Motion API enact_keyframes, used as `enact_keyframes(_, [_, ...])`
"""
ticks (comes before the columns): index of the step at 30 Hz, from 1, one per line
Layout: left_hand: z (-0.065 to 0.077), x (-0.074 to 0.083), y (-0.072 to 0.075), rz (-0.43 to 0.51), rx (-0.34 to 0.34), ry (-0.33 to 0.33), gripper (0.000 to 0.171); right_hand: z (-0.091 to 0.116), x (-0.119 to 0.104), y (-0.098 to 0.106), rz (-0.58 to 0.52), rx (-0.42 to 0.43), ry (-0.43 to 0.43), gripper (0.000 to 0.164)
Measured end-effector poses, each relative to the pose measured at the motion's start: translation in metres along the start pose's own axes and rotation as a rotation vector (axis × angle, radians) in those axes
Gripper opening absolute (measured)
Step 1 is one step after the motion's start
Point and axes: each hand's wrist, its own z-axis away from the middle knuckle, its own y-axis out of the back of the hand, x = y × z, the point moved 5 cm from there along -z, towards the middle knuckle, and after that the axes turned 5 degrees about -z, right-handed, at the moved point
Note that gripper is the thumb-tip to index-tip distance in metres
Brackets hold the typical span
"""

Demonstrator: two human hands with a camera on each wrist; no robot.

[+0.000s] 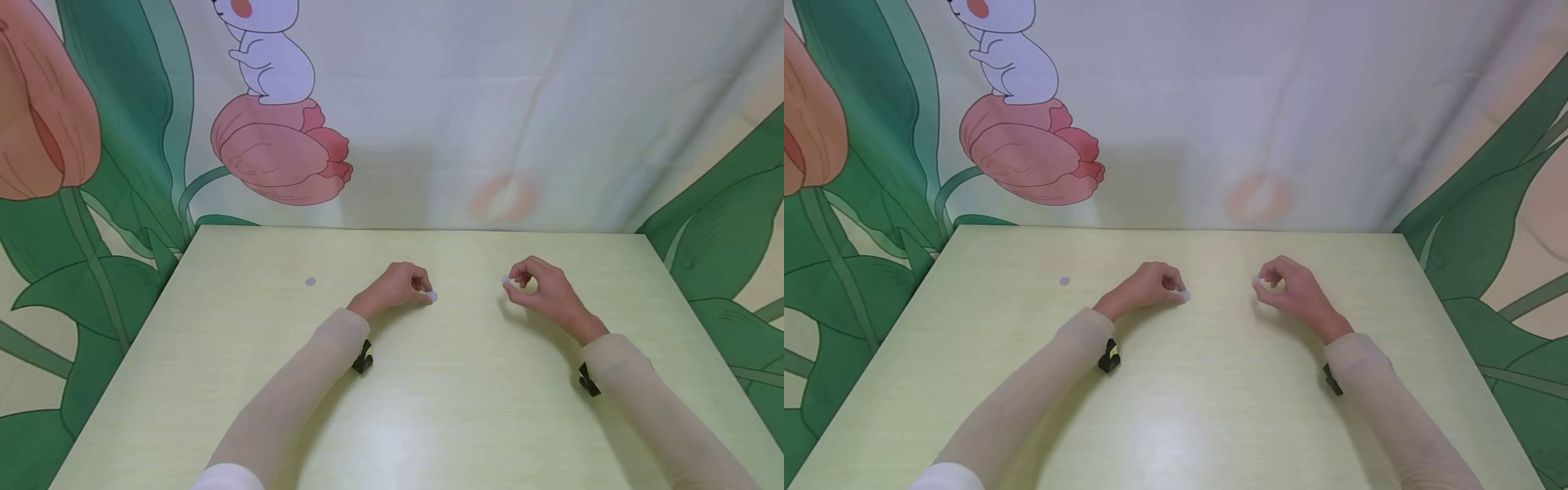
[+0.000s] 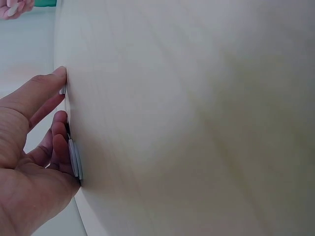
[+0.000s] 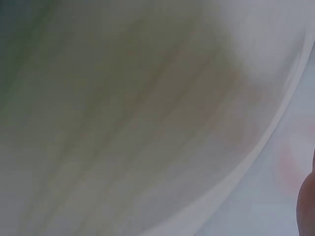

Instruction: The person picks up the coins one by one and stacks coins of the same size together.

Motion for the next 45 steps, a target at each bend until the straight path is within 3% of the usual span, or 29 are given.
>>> enact_keyframes(8, [0.0,0.0,0.001,0.006,0.002,-0.001,0.011,-0.003,-0.007,-0.005,0.017,-0.019,0.052,0.019])
enact_keyframes(14, [0.0,0.001,0.001,-0.003,0.002,-0.008,0.01,-0.004,-0.009,-0.013,0.098,-0.114,0.112,0.021])
enact_keyframes(21, [0.001,0.0,0.001,0.005,0.0,-0.021,0.009,-0.013,-0.007,-0.029,0.198,-0.254,0.114,0.019])
enact_keyframes(27, [0.001,0.0,0.002,0.006,-0.002,-0.028,0.009,-0.024,-0.015,-0.047,0.249,-0.316,0.151,0.018])
enact_keyframes(36, [0.001,-0.002,0.003,-0.001,0.003,-0.023,0.009,-0.038,-0.035,-0.07,0.233,-0.39,0.163,0.018])
enact_keyframes(45, [0.001,0.001,0.005,0.0,-0.004,-0.037,0.01,-0.044,-0.035,-0.087,0.218,-0.453,0.106,0.017])
